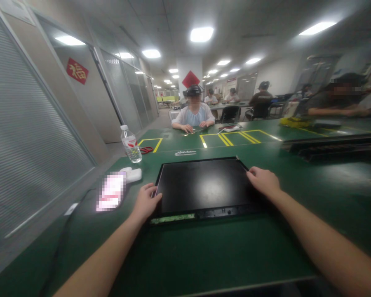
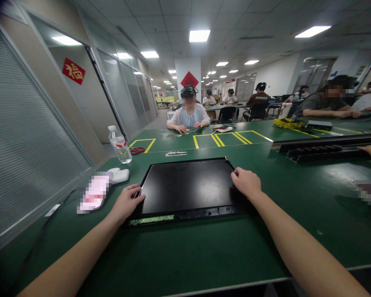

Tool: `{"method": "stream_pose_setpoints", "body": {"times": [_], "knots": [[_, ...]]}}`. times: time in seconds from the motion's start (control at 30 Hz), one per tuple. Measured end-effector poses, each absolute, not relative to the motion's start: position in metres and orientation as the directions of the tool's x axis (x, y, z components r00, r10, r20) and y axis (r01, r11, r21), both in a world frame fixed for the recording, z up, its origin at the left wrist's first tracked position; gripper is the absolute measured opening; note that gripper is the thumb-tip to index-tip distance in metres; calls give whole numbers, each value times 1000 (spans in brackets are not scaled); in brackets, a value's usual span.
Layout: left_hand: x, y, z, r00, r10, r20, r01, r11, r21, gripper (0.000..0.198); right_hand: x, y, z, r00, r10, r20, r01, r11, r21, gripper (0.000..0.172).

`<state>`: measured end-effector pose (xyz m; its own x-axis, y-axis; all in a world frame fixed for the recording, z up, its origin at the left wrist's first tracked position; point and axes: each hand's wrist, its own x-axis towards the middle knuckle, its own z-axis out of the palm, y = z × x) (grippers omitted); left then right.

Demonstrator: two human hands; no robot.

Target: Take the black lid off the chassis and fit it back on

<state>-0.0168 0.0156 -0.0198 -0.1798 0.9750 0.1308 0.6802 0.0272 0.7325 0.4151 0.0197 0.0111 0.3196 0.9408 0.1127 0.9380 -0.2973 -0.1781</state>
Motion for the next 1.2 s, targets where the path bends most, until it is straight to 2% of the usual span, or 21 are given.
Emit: {"method": "stream_pose_setpoints", "body": {"times": [0.43,0.87,1.07,1.2], "knots": [[-16,15,-18,-173,977,124,693,31,720,36,416,19,12,328,939,108,933,-303,-194,45],[-17,17,-17,-145,978,147,794,26,608,37,421,22,6,346,927,141,924,-311,-223,45],[-14,14,-12,-161,984,78,792,82,605,35,421,23,6,342,928,149,928,-309,-207,43],[-11,15,-12,-153,985,82,828,82,555,37,419,21,8,347,927,145,927,-315,-205,43]]}}
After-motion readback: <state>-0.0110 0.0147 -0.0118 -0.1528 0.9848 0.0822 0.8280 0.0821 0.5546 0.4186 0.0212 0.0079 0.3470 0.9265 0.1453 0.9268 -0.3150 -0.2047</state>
